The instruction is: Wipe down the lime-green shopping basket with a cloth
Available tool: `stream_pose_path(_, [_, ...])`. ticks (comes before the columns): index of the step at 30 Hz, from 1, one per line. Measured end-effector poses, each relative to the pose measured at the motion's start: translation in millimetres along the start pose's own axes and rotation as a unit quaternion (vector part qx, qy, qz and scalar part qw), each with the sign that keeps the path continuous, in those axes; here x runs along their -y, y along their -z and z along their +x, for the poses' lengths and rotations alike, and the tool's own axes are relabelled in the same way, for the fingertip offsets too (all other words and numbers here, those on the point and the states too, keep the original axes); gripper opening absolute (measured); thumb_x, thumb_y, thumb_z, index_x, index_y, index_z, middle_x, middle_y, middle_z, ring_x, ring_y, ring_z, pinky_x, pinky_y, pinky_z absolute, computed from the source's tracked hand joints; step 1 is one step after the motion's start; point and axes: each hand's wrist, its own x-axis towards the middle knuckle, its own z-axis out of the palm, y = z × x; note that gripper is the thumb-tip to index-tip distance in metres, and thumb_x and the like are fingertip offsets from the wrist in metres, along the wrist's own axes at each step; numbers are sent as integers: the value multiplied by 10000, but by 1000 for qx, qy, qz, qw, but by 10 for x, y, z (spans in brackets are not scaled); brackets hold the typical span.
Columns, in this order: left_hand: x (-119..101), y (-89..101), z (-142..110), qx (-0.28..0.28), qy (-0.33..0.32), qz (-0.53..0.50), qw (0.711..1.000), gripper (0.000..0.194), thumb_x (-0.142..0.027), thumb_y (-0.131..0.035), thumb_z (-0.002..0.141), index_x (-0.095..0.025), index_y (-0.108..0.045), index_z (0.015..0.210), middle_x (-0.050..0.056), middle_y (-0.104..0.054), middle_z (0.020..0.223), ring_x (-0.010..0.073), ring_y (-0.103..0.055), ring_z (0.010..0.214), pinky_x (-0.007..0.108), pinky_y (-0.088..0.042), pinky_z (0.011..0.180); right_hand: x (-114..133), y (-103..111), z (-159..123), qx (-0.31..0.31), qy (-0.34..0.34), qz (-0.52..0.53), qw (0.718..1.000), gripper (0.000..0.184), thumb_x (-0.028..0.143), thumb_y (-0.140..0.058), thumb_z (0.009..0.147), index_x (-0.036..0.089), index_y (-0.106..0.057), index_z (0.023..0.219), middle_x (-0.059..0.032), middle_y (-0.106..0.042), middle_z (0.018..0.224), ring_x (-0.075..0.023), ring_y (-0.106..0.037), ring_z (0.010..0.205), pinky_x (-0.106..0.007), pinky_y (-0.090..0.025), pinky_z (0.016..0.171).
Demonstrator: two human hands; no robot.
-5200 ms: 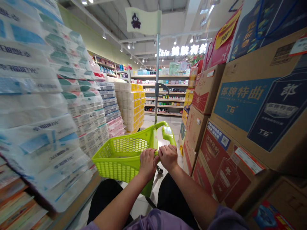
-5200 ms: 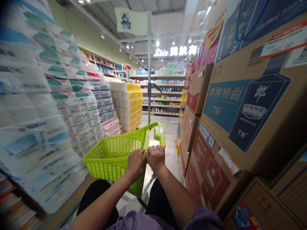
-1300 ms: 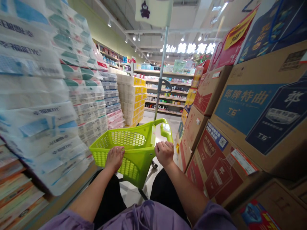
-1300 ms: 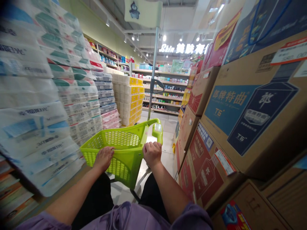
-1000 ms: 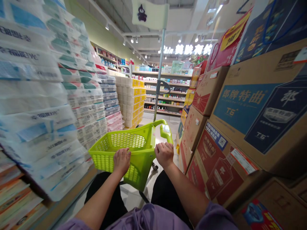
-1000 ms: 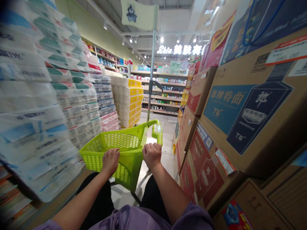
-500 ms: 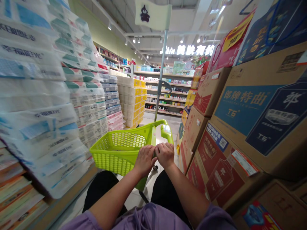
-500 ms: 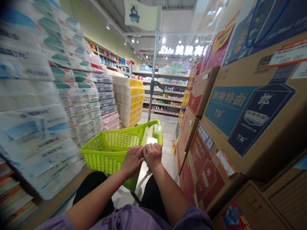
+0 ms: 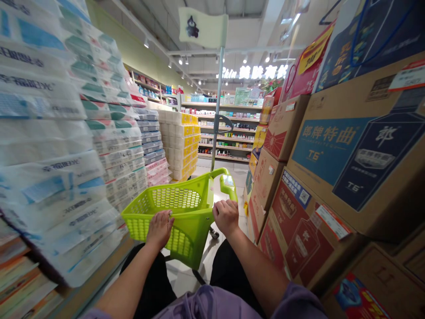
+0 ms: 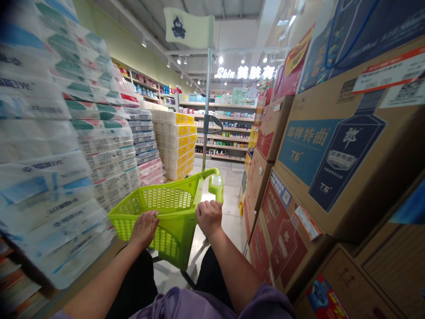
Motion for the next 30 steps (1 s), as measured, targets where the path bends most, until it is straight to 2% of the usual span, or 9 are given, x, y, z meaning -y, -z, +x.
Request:
stream_pose_path(4, [-67, 2, 44, -18, 29, -8, 999, 338, -365, -335, 914, -179, -557, 1089, 142, -580, 1109, 270, -510, 1075, 469, -402, 981, 11, -18, -4, 4, -3, -2, 1000, 245, 212, -533, 860, 212, -513, 615, 16, -537, 598, -151, -444, 658, -318, -264, 734])
stream_pose_path(7, [-246, 20, 103, -27, 60, -13, 998, 329, -350, -310, 930, -187, -574, 1040, 133, -598, 1037, 267, -528, 1026, 477, -413, 951, 35, -16, 3, 10, -19, -3, 1000, 243, 209, -524, 865, 212, -522, 622, 13, -546, 610, -154, -457, 663, -316, -272, 737])
stream_pose_path(10, [-599, 33, 151, -19, 63, -49, 997, 358, -362, -293, 944, -192, -586, 1059, 123, -607, 1021, 261, -537, 1016, 471, -418, 943, 64, 2, 17, 24, -37, 1, 999, 237, 200, -514, 872, 211, -536, 636, 8, -557, 625, -161, -480, 675, -316, -281, 745])
stream_pose_path(15, [-1323, 114, 236, -31, 14, -188, 982, 475, -425, -266, 958, -190, -443, 1331, 136, -545, 1267, 272, -466, 1202, 509, -347, 1036, 70, 37, 30, 18, -55, 37, 998, 164, 184, -473, 897, 200, -621, 830, -33, -640, 834, -171, -551, 785, -309, -310, 784])
stream_pose_path(18, [-1624, 260, 339, 2, -9, -314, 949, 530, -430, -176, 977, -211, -260, 1452, 134, -494, 1365, 248, -428, 1281, 501, -333, 1064, 52, 39, 17, 7, -43, 66, 997, 200, 214, -456, 914, 187, -634, 1002, -68, -657, 1009, -187, -571, 896, -320, -322, 835])
stream_pose_path(20, [-1759, 363, 411, 21, -16, -393, 919, 551, -446, -148, 979, -223, -183, 1482, 131, -437, 1427, 226, -383, 1335, 471, -321, 1093, 38, 36, 1, 14, -29, 72, 997, 226, 237, -459, 920, 187, -633, 1055, -70, -665, 1022, -194, -570, 893, -330, -322, 841])
stream_pose_path(22, [-1852, 439, 466, 27, -15, -446, 895, 572, -476, -154, 973, -223, -176, 1486, 128, -374, 1478, 217, -319, 1382, 449, -286, 1129, 27, 44, -14, 26, -19, 73, 997, 243, 252, -455, 927, 195, -633, 1082, -59, -679, 969, -189, -563, 833, -336, -320, 822])
stream_pose_path(25, [-1915, 480, 507, 26, -6, -484, 875, 601, -519, -172, 962, -217, -194, 1480, 130, -317, 1511, 223, -281, 1403, 446, -260, 1151, 12, 96, -12, 41, -2, 78, 996, 260, 292, -456, 935, 214, -626, 1116, -41, -684, 889, -187, -544, 777, -343, -309, 799])
stream_pose_path(30, [-1795, 389, 536, 16, 38, -511, 859, 588, -517, -115, 964, -232, -183, 1474, 123, -302, 1516, 204, -332, 1380, 419, -349, 1104, -8, 236, 51, 98, 39, 80, 991, 292, 418, -554, 877, 246, -622, 1103, -24, -679, 861, -192, -543, 793, -343, -294, 791])
